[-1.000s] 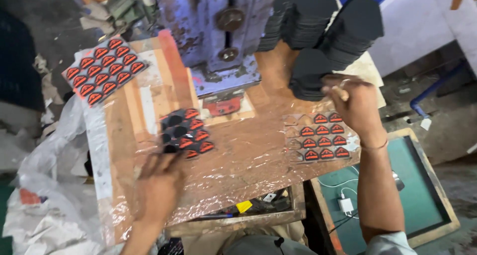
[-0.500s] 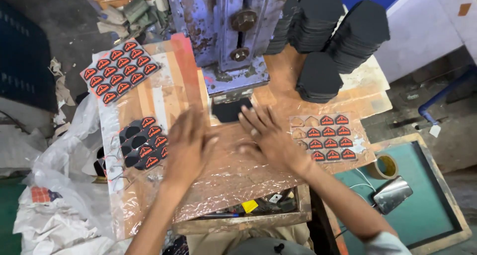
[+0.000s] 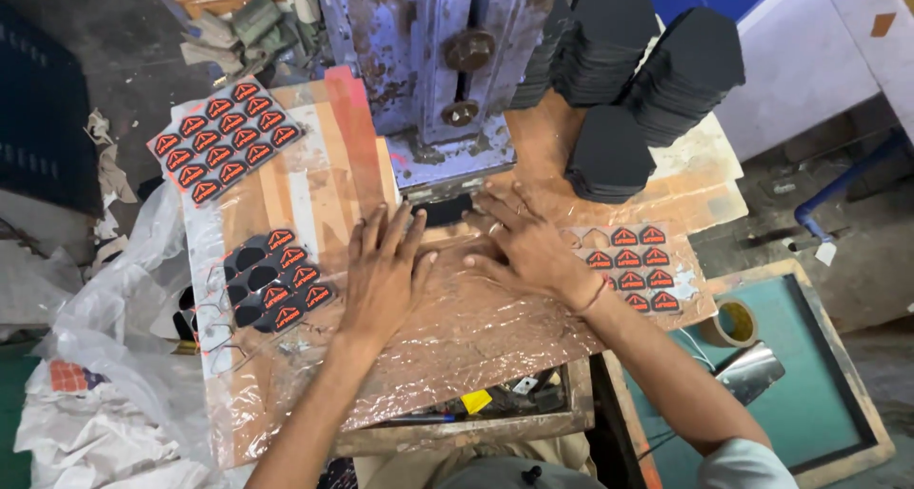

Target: The person repeatedly picks up black foam pads from a stack, places them under a press machine, and then applies orange triangular stickers onto the pads by hand. The finished items are moved to a plastic bag on the left side of the table.

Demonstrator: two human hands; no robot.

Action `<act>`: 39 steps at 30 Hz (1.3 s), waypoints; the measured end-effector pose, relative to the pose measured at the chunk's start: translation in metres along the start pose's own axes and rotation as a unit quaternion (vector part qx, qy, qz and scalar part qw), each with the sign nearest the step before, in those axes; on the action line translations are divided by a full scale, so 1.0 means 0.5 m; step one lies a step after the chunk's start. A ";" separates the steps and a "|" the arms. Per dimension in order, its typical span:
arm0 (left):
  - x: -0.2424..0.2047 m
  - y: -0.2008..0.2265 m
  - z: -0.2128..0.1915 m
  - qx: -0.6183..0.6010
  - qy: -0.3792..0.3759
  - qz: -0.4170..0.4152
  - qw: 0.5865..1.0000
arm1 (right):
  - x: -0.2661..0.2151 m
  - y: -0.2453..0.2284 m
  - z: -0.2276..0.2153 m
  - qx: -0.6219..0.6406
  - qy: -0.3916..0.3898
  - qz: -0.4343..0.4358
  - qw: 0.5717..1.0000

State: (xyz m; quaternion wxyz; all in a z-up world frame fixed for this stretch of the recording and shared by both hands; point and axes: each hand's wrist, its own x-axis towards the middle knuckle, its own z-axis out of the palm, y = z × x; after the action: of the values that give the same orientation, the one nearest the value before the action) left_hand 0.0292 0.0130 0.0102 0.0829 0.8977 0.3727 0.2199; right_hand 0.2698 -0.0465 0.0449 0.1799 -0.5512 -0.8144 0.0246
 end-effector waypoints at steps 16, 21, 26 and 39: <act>-0.006 0.008 -0.008 -0.036 0.028 0.001 0.999 | -0.544 0.205 -0.119 0.219 0.080 0.626 0.744; -0.010 0.014 -0.018 -0.030 0.031 0.006 0.999 | -0.396 0.026 -0.217 0.303 0.255 0.482 0.781; -0.017 0.019 -0.014 -0.036 0.017 0.002 0.999 | -0.195 -0.026 -0.048 0.459 0.164 0.416 0.768; -0.030 -0.015 0.002 -0.050 0.035 0.012 0.998 | -0.023 0.071 0.052 0.452 0.096 0.307 0.832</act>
State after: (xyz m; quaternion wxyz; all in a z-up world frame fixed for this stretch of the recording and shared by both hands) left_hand 0.0153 0.0077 0.0020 0.1122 0.8887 0.3528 0.2704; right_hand 0.2966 -0.0390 0.0090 0.4699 -0.6295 -0.4801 0.3906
